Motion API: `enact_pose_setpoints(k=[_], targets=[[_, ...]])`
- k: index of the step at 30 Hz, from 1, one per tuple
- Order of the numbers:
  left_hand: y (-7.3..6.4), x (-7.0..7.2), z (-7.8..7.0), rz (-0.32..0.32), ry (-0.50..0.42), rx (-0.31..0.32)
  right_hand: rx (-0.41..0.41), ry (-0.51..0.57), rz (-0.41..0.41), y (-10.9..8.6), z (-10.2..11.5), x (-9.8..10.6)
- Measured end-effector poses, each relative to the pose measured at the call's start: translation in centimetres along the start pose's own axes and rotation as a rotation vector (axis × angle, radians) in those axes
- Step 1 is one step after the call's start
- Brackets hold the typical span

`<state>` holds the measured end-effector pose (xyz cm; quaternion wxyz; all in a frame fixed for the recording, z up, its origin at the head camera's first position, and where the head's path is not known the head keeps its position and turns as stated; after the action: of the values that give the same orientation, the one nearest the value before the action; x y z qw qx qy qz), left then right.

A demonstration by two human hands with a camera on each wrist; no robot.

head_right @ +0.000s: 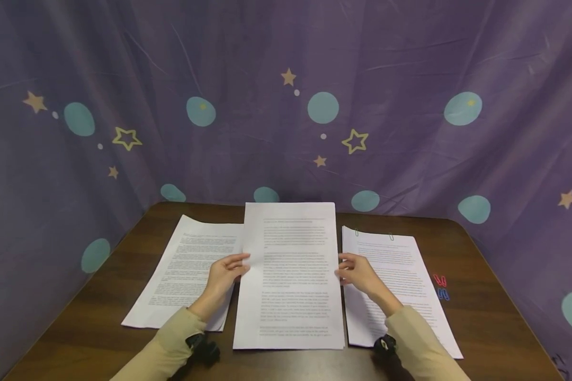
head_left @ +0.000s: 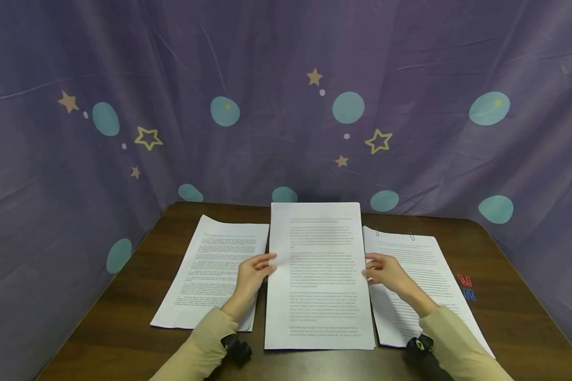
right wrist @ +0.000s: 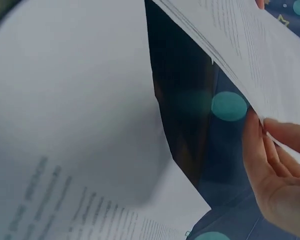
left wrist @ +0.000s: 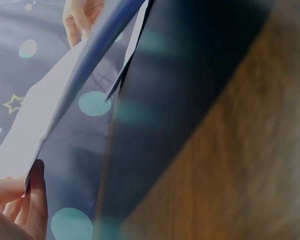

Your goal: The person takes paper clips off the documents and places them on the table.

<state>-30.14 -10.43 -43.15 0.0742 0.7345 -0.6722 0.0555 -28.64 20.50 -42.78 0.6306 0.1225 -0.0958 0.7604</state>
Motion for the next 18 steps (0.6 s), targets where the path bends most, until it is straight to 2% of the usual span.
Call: enact_pose_setpoints(k=[6,18], targets=[[1.3,-0.2,0.9,0.055,0.021,0.060,-0.063,-0.002,-0.012,0.7,-0.3,-0.5],[2.8,-0.7,2.3,0.117,0.084,0.095,-0.106,0.077,0.008,2.0,-1.7,-1.5]])
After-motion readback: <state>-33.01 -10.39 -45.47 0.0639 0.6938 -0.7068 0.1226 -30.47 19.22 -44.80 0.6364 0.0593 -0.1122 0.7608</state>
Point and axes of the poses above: each hand's wrist, its own y-axis towards the middle knuckle, its own x-axis out of the back of the hand, z = x × y, the point moved 9 cm from there along y, towards the middle knuckle, and after that the axes turned 4 degrees about y, right-handed, at the moved point
